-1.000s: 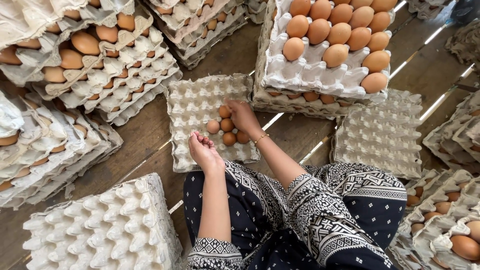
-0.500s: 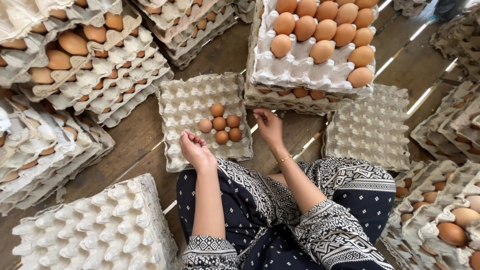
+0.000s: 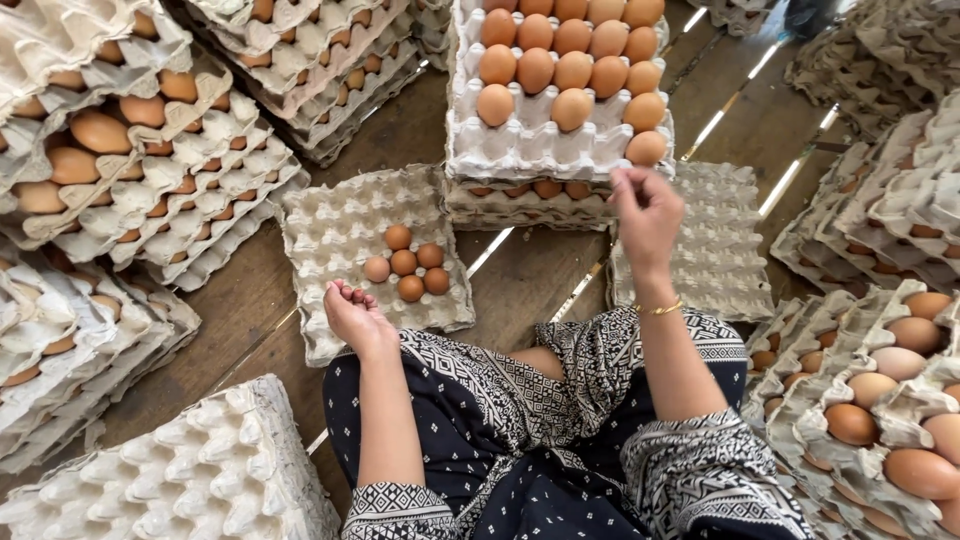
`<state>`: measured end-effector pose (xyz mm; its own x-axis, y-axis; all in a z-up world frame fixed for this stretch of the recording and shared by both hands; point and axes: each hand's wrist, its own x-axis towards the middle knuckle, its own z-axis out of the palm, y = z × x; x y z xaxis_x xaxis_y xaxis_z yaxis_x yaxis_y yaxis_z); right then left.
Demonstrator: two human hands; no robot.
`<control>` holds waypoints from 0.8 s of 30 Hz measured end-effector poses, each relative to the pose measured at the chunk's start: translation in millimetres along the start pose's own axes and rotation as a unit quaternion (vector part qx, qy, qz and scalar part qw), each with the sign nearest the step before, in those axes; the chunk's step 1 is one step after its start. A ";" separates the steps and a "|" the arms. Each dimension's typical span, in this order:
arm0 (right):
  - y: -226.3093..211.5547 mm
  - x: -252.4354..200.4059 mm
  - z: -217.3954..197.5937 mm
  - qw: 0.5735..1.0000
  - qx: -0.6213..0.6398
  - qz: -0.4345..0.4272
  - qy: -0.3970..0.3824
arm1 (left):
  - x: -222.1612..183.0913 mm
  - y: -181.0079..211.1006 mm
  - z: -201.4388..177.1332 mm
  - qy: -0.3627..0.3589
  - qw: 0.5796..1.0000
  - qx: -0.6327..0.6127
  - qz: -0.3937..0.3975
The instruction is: The person is sitting on the floor, picking up eggs one by one from a full tray, inspecting them for quality, and placing them into a new tray.
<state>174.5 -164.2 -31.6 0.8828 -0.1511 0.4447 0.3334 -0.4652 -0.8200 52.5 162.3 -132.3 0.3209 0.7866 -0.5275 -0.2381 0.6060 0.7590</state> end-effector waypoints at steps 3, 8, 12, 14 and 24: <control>7.1 47.1 -15.3 0.996 -0.017 -0.064 0.062 | 1.8 -0.1 0.4 -0.006 1.000 0.008 0.002; -1.6 111.6 -12.5 0.981 -0.157 -0.111 -0.040 | -8.8 7.4 6.5 0.013 0.999 -0.039 0.000; -0.7 140.0 18.1 0.906 -0.360 -0.140 -0.170 | -3.2 4.0 6.0 0.016 0.999 -0.035 0.009; 11.6 145.4 32.9 0.889 -0.397 -0.147 -0.175 | -4.9 5.2 6.9 0.019 0.999 -0.037 0.008; -6.6 125.7 21.4 0.951 -0.267 -0.154 -0.035 | 1.3 1.2 4.8 0.017 0.999 -0.039 0.011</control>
<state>290.3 -161.4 22.0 0.7964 0.1142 0.5939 0.3816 -0.8567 -0.3470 57.0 163.5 -130.2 0.2842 0.8022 -0.5250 -0.3148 0.5953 0.7392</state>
